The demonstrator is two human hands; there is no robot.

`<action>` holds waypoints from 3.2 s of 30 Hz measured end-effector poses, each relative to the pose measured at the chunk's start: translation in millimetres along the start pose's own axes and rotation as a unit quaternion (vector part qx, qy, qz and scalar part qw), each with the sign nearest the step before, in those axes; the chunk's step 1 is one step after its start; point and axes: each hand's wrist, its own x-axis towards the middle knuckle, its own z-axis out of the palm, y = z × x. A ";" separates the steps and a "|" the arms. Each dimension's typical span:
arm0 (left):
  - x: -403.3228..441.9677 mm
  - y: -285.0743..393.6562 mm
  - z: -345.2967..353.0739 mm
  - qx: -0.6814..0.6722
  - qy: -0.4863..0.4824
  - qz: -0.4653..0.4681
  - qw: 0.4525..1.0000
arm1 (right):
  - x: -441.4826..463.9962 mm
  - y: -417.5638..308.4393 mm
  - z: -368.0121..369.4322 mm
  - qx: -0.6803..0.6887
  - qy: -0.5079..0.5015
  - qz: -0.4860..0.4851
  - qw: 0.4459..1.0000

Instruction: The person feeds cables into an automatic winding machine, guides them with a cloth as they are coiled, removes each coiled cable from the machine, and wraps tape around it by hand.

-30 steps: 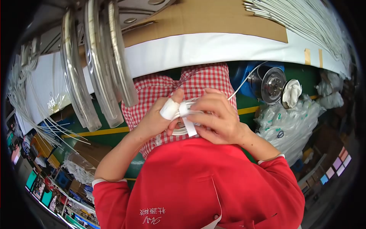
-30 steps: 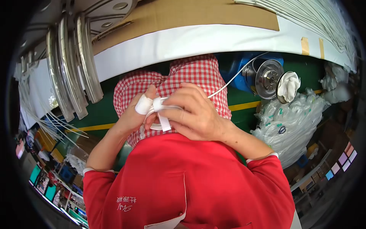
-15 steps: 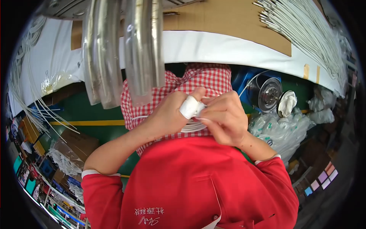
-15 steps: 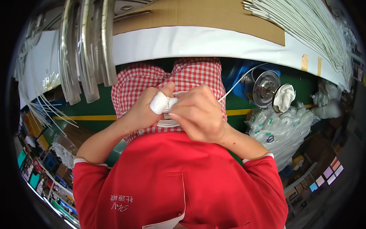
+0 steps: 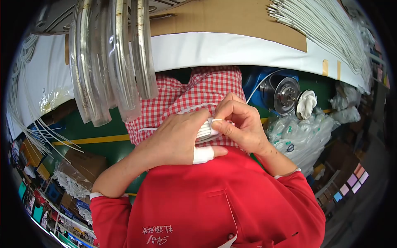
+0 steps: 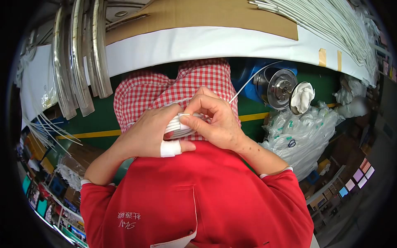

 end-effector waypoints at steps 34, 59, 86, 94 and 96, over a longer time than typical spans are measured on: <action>4.4 2.2 25.6 0.127 0.105 0.134 0.977 | -11.9 -5.5 -15.6 0.104 -0.108 0.073 0.986; 28.2 60.0 10.0 -0.474 0.220 0.113 0.845 | 11.5 -72.8 14.7 0.089 0.180 -0.258 0.945; 64.3 -72.9 51.9 -0.673 0.222 0.041 0.704 | 26.0 -36.2 58.4 -0.210 0.153 -0.346 0.902; 32.9 -18.8 26.0 -0.665 -0.011 0.159 0.730 | 12.9 -38.5 13.1 0.377 -0.014 -0.086 0.922; 26.7 -12.8 32.5 -0.630 -0.006 0.183 0.755 | 12.0 -33.1 13.7 0.394 -0.033 -0.087 0.914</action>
